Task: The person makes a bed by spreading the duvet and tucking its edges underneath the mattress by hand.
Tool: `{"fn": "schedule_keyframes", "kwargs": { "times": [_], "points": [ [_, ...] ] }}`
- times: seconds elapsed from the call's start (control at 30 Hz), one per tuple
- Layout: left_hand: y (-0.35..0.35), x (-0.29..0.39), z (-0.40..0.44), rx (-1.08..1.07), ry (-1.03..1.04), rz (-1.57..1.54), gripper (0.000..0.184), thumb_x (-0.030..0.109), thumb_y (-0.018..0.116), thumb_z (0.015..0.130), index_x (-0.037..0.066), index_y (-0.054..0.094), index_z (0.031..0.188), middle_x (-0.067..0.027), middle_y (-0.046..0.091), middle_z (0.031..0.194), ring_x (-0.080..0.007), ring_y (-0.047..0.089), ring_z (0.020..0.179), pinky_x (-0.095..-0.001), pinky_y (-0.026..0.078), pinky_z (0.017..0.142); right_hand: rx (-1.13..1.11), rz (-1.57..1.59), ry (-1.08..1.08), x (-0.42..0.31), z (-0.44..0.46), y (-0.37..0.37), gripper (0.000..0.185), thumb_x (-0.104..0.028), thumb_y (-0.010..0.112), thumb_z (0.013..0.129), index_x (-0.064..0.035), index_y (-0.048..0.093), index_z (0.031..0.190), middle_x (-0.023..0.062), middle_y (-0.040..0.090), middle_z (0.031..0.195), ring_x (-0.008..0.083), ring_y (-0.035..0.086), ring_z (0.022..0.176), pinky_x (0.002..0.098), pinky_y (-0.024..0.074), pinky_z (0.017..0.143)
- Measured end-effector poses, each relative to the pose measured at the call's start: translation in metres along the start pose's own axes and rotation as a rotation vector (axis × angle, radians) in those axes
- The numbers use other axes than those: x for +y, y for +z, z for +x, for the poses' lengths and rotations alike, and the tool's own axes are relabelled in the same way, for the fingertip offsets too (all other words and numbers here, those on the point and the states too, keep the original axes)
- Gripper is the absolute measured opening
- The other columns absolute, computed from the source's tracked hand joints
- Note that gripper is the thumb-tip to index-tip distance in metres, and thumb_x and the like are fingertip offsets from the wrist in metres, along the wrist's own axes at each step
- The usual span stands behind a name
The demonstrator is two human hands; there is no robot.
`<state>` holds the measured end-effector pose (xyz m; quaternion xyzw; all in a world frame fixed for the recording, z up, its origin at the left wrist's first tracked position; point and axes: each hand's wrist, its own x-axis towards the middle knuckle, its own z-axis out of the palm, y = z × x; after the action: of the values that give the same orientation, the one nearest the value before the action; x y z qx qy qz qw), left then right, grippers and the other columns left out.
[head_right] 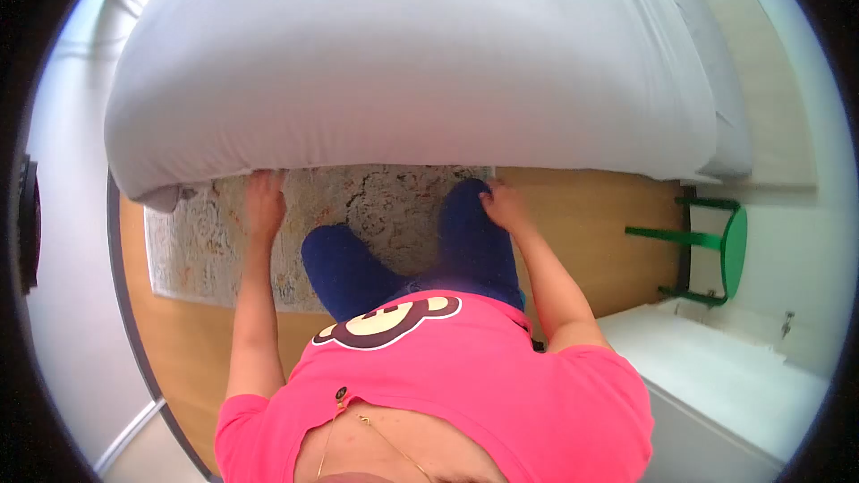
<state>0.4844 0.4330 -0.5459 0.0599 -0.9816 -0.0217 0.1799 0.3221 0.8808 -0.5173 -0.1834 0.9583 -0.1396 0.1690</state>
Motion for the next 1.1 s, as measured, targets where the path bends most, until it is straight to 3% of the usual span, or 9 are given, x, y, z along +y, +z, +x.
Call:
{"fn": "schedule_keyframes", "kwargs": {
  "times": [0.1, 0.17, 0.23, 0.33, 0.5, 0.57, 0.73, 1.03, 1.1],
  "points": [
    [0.022, 0.037, 0.023, -0.294, -0.139, 0.009, 0.038, 0.002, 0.055, 0.068, 0.004, 0.059, 0.106, -0.0164, 0.055, 0.111, -0.0334, 0.047, 0.108, -0.0471, 0.035, 0.095, 0.531, -0.163, -0.105, 0.046, 0.003, -0.016, 0.03, -0.018, 0.06, 0.074, -0.0005, 0.061, 0.099, 0.0202, 0.06, 0.094, 0.0379, 0.056, 0.087, 0.0439, 0.0465, 0.076],
    [0.018, 0.045, 0.033, -0.238, -0.121, -0.008, 0.038, 0.003, 0.053, 0.069, 0.004, 0.059, 0.107, -0.0161, 0.056, 0.11, -0.0343, 0.048, 0.108, -0.0478, 0.036, 0.093, 0.305, -0.138, -0.088, 0.06, 0.01, -0.029, 0.028, -0.02, 0.062, 0.068, -0.0008, 0.063, 0.088, 0.0197, 0.06, 0.092, 0.0366, 0.054, 0.09, 0.0441, 0.0437, 0.08],
    [0.017, 0.052, 0.038, -0.015, -0.002, 0.107, 0.04, 0.002, 0.057, 0.064, 0.0, 0.059, 0.104, -0.0176, 0.059, 0.101, -0.0357, 0.051, 0.1, -0.0462, 0.041, 0.087, 0.479, -0.253, -0.218, 0.067, 0.026, -0.017, 0.028, -0.025, 0.063, 0.066, -0.0009, 0.064, 0.08, 0.0186, 0.061, 0.086, 0.0344, 0.055, 0.091, 0.0439, 0.0434, 0.08],
    [0.014, 0.077, 0.042, -0.126, -0.048, 0.282, 0.038, 0.002, 0.056, 0.066, 0.0, 0.059, 0.104, -0.016, 0.06, 0.099, -0.0359, 0.053, 0.098, -0.0476, 0.04, 0.087, 0.418, -0.193, -0.108, 0.062, 0.039, -0.019, 0.031, -0.028, 0.063, 0.068, 0.0009, 0.064, 0.079, 0.0202, 0.062, 0.084, 0.0332, 0.058, 0.085, 0.0434, 0.0457, 0.077],
    [-0.015, 0.229, 0.064, -0.353, 0.344, -0.28, 0.046, 0.004, 0.055, 0.071, 0.002, 0.053, 0.116, -0.0162, 0.055, 0.114, -0.0343, 0.049, 0.108, -0.0467, 0.037, 0.094, 0.445, 0.01, -0.238, 0.085, 0.019, -0.018, 0.026, -0.023, 0.06, 0.071, 0.0003, 0.064, 0.081, 0.0207, 0.062, 0.087, 0.0354, 0.058, 0.089, 0.0442, 0.0466, 0.079],
    [-0.015, 0.286, 0.077, -0.168, 0.582, -0.273, 0.048, 0.006, 0.057, 0.07, 0.002, 0.051, 0.118, -0.0144, 0.052, 0.118, -0.0325, 0.048, 0.11, -0.0454, 0.036, 0.094, 0.462, 0.144, -0.111, 0.094, -0.008, -0.028, 0.025, -0.02, 0.06, 0.071, -0.0007, 0.064, 0.085, 0.0206, 0.062, 0.09, 0.0364, 0.058, 0.091, 0.0447, 0.0468, 0.079],
    [0.038, 0.328, 0.1, -0.311, 0.31, -0.106, 0.043, 0.008, 0.058, 0.072, 0.002, 0.053, 0.114, -0.0155, 0.051, 0.121, -0.0315, 0.048, 0.113, -0.0449, 0.038, 0.094, 0.759, -0.067, 0.142, 0.183, -0.026, -0.046, 0.047, -0.016, 0.061, 0.068, -0.0025, 0.054, 0.113, 0.0173, 0.052, 0.12, 0.0329, 0.047, 0.113, 0.0437, 0.0429, 0.089],
    [0.072, 0.317, 0.123, -0.509, 0.207, -0.152, 0.022, 0.009, 0.051, 0.075, 0.004, 0.061, 0.094, -0.0159, 0.064, 0.092, -0.0301, 0.063, 0.088, -0.0418, 0.05, 0.077, -0.086, -0.373, 0.254, 0.195, 0.03, -0.075, 0.057, -0.04, 0.054, 0.081, -0.0038, 0.05, 0.124, 0.0148, 0.046, 0.132, 0.029, 0.044, 0.12, 0.0424, 0.0344, 0.099],
    [0.078, 0.316, 0.12, -0.536, 0.144, -0.175, 0.018, 0.01, 0.052, 0.075, 0.005, 0.062, 0.09, -0.0148, 0.065, 0.09, -0.0298, 0.063, 0.087, -0.0423, 0.05, 0.075, -0.6, -0.258, -0.004, 0.129, 0.019, -0.14, 0.062, -0.047, 0.05, 0.084, -0.0032, 0.047, 0.127, 0.0145, 0.05, 0.128, 0.03, 0.048, 0.116, 0.0389, 0.0355, 0.099]
  ]
}}
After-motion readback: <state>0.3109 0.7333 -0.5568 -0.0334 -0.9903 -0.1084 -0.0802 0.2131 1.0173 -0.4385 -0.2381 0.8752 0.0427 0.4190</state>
